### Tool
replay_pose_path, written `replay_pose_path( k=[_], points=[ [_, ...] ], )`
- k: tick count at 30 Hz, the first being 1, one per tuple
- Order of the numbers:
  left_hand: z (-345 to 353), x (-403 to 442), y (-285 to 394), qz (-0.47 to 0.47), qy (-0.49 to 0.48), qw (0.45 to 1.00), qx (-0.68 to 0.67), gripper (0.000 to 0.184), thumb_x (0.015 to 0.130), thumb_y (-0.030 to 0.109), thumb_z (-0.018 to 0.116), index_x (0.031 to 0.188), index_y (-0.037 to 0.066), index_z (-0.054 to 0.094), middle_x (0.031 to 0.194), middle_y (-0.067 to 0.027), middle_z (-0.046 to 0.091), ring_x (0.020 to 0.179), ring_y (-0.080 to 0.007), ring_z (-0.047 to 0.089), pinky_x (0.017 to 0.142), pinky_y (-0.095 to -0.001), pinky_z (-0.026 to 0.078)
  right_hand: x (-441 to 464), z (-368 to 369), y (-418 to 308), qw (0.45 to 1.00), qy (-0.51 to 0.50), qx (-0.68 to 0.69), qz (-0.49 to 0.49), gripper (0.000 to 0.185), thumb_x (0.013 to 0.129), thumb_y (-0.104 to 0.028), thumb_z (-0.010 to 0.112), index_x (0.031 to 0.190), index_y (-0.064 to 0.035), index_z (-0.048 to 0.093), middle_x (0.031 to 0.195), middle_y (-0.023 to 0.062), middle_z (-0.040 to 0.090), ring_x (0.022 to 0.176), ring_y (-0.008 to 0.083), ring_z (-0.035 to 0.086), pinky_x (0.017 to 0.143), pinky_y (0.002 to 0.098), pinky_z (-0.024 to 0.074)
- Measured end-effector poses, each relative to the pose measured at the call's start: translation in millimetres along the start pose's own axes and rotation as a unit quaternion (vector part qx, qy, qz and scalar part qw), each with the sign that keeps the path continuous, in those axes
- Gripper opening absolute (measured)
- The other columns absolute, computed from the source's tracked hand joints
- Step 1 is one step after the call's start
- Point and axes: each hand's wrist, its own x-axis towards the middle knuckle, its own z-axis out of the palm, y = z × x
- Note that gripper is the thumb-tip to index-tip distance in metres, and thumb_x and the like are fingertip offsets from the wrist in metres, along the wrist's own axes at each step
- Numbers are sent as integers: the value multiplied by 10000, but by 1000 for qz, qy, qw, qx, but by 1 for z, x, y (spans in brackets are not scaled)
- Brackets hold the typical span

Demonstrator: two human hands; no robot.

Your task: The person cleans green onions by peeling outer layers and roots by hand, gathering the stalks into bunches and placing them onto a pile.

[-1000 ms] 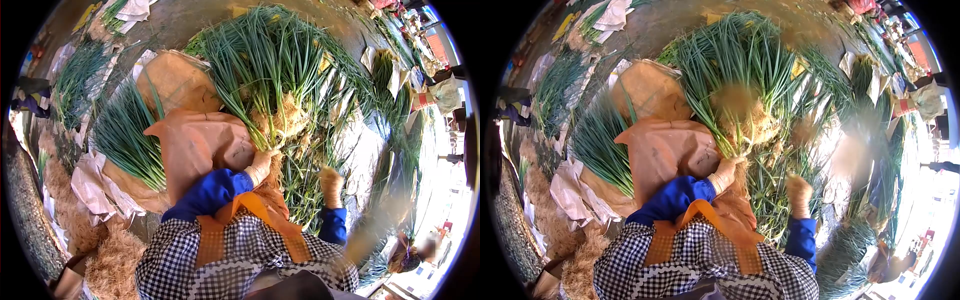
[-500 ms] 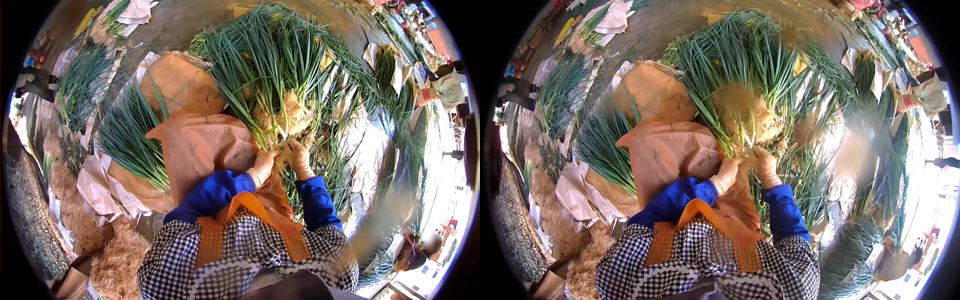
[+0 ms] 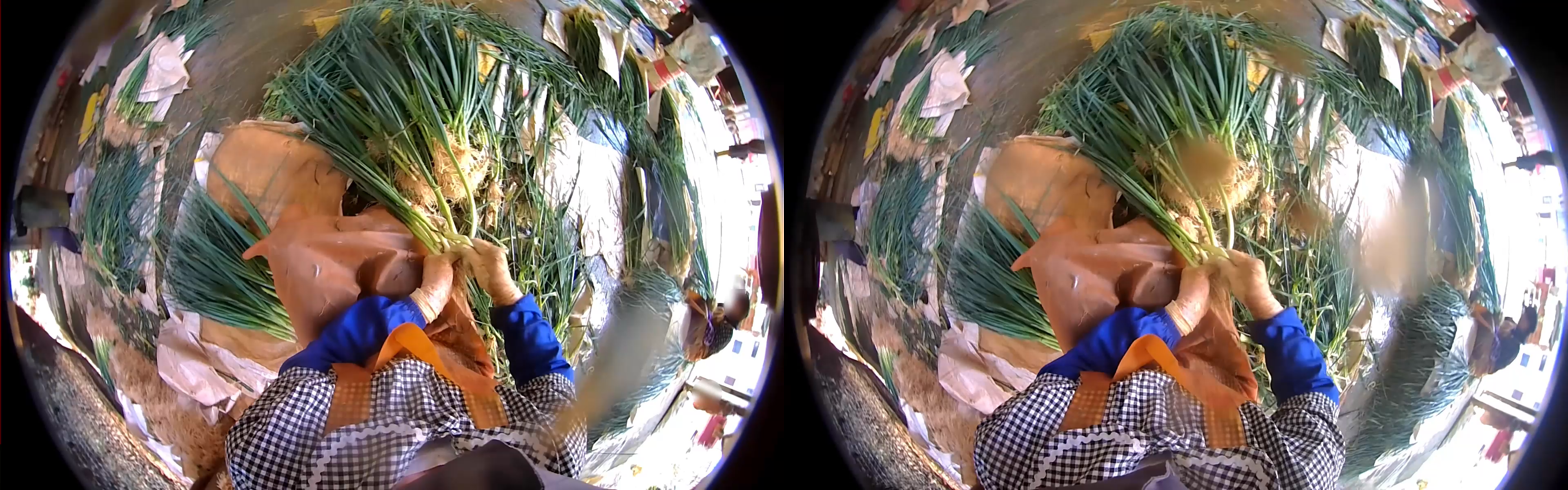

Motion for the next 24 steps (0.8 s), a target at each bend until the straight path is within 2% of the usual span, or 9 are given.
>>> replay_pose_path(
  k=[5,7,11,13,15,18,20,22,24],
  points=[
    [9,-13,-18,89,-43,992,73,90,767,40,596,844,21,554,694,-58,558,548,-148,531,472,-263,455,-39,-23,30,998,39,-14,-55,167,871,-80,543,1003,-35,636,662,14,594,569,81,541,526,241,448],
    [16,-24,-13,70,-78,993,57,85,790,59,591,852,15,554,666,-54,551,517,-141,516,449,-259,441,-37,-37,-6,988,-53,77,122,201,897,-146,533,1004,-7,631,720,28,607,572,93,550,529,228,471],
    [-5,3,-18,61,-92,989,96,97,827,92,579,863,4,556,622,-46,538,474,-130,497,413,-252,420,-16,-34,19,906,-242,315,149,269,926,-214,464,903,11,611,690,76,613,541,164,577,545,265,499],
    [-32,29,-33,62,-65,984,151,108,840,104,572,866,0,558,607,-42,532,461,-126,493,400,-249,413,-29,-15,7,911,-389,133,47,282,922,-238,465,931,1,615,738,98,639,608,190,617,619,313,525],
    [-44,44,-31,63,-38,974,213,121,854,116,565,869,-3,561,591,-39,527,449,-122,490,387,-245,406,-35,-32,-12,811,-580,18,76,310,918,-286,467,972,-23,621,762,106,651,649,190,631,664,334,529],
    [-34,41,-19,49,-2,999,6,212,834,95,589,1003,-30,566,766,-45,592,593,-109,553,502,-223,452,-39,-102,91,809,-434,-396,33,293,900,-293,451,976,-80,636,694,62,627,620,181,617,576,320,512],
    [-35,40,-12,87,7,996,28,299,832,65,575,1107,-50,565,880,-57,620,709,-109,580,609,-207,467,-51,-150,184,516,-282,-806,65,236,864,-243,464,968,-128,643,659,38,602,620,181,615,538,347,496],
    [-32,39,-10,114,10,992,55,283,830,59,574,1091,-48,575,888,-52,619,722,-107,578,624,-209,468,-4,-130,154,671,-282,-686,20,330,843,-277,544,1161,-190,559,913,74,653,743,222,648,576,401,524],
    [-30,31,-14,122,41,987,94,230,820,40,575,1032,-45,601,916,-39,615,760,-96,566,657,-215,459,22,-79,87,913,-20,-374,-159,451,793,-337,637,1194,-169,519,729,57,596,608,162,590,502,302,485]
  ],
)
